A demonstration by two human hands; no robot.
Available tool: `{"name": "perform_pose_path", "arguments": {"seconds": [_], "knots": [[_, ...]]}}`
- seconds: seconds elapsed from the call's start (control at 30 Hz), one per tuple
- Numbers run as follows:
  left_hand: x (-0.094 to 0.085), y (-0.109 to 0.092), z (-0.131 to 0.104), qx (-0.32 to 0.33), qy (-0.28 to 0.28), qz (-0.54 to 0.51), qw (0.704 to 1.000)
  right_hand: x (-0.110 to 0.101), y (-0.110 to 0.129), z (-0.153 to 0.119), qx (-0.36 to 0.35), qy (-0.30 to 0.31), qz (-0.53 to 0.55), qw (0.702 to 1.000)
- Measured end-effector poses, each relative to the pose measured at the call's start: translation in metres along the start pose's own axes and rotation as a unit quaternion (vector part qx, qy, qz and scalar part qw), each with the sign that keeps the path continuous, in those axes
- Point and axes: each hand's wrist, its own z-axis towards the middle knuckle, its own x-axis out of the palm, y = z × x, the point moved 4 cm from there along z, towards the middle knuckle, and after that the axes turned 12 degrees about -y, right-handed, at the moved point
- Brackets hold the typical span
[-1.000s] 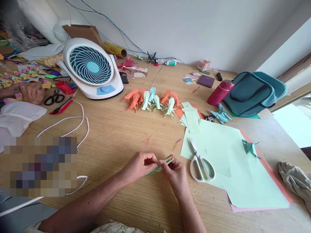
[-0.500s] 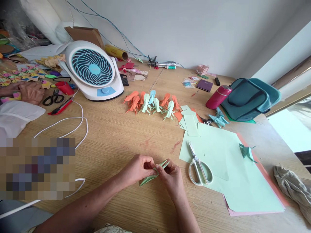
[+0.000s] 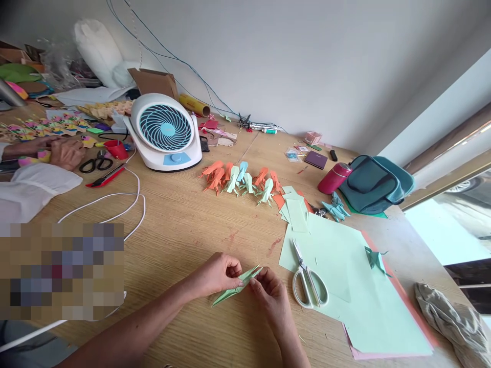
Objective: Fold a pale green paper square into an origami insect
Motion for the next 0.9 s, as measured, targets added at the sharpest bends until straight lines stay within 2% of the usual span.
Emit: {"name": "perform_pose_path", "arguments": {"seconds": [0.2, 0.37, 0.57, 0.7, 0.8, 0.9], "knots": [[0.000, -0.003, -0.001, 0.000, 0.026, 0.015, 1.000, -0.004, -0.003, -0.005, 0.006, -0.016, -0.019, 1.000], [0.003, -0.001, 0.002, -0.008, 0.046, 0.001, 0.999, -0.007, 0.004, -0.007, 0.007, -0.028, -0.048, 0.998], [0.005, -0.009, 0.002, 0.039, 0.030, -0.061, 0.997, -0.013, 0.014, 0.002, 0.008, -0.004, -0.047, 0.999], [0.005, -0.012, 0.002, 0.032, 0.020, -0.103, 0.994, -0.012, 0.014, 0.008, 0.002, 0.002, -0.039, 0.999], [0.004, -0.009, 0.003, 0.011, 0.008, -0.087, 0.996, -0.012, 0.010, 0.011, 0.003, -0.005, -0.036, 0.999], [0.001, -0.008, 0.003, 0.018, 0.003, -0.030, 0.999, -0.015, 0.006, 0.011, 0.009, 0.001, -0.036, 0.999]]}}
